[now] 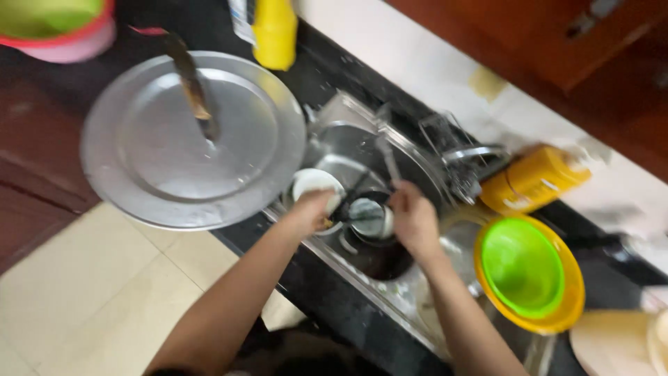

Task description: Washing kitchenware in a sink and cooking food in a pan on a gas stove.

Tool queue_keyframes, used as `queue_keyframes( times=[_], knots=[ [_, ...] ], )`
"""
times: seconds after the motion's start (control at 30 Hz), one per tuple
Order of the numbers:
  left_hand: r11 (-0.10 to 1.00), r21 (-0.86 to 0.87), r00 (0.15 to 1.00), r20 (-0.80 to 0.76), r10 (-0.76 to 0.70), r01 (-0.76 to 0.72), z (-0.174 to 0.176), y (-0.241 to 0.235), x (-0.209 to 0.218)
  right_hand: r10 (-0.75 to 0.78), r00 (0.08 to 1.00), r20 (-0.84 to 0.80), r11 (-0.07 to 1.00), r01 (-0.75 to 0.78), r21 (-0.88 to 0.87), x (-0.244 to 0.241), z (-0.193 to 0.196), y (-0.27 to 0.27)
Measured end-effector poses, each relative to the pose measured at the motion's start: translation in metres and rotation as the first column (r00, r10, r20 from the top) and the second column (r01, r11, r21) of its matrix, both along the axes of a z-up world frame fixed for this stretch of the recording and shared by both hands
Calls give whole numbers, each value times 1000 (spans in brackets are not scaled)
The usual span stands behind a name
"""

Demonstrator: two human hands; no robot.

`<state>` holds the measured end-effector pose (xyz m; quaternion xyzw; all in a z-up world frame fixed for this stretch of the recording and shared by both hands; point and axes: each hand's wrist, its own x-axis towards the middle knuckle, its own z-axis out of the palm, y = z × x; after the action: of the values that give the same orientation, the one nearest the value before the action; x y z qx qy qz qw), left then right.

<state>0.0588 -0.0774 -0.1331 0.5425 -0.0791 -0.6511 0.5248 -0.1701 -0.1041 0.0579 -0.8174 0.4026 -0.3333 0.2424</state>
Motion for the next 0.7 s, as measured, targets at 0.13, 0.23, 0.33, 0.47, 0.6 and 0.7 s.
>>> queue_keyframes(
  times=[0.13,0.23,0.33,0.47,0.6,0.7],
  knots=[
    [991,109,997,26,72,-74,33,120,43,-40,999,-7,991,39,-132,18,4,-9],
    [950,131,955,-49,293,-285,29,204,67,-101,986,-135,994,95,-51,4,-140,-39],
    [895,57,894,-49,446,-443,52,286,80,328,223,-918,929,-253,270,-19,-247,-102],
    [710,147,711,-50,701,-689,81,377,77,153,930,-333,975,-86,206,6,-191,-90],
    [571,136,569,-57,820,-809,70,437,87,162,970,184,967,-193,169,64,-112,-41],
    [496,133,477,-148,866,-858,39,461,91,267,920,-287,952,-299,-72,79,-245,-127]
  ],
)
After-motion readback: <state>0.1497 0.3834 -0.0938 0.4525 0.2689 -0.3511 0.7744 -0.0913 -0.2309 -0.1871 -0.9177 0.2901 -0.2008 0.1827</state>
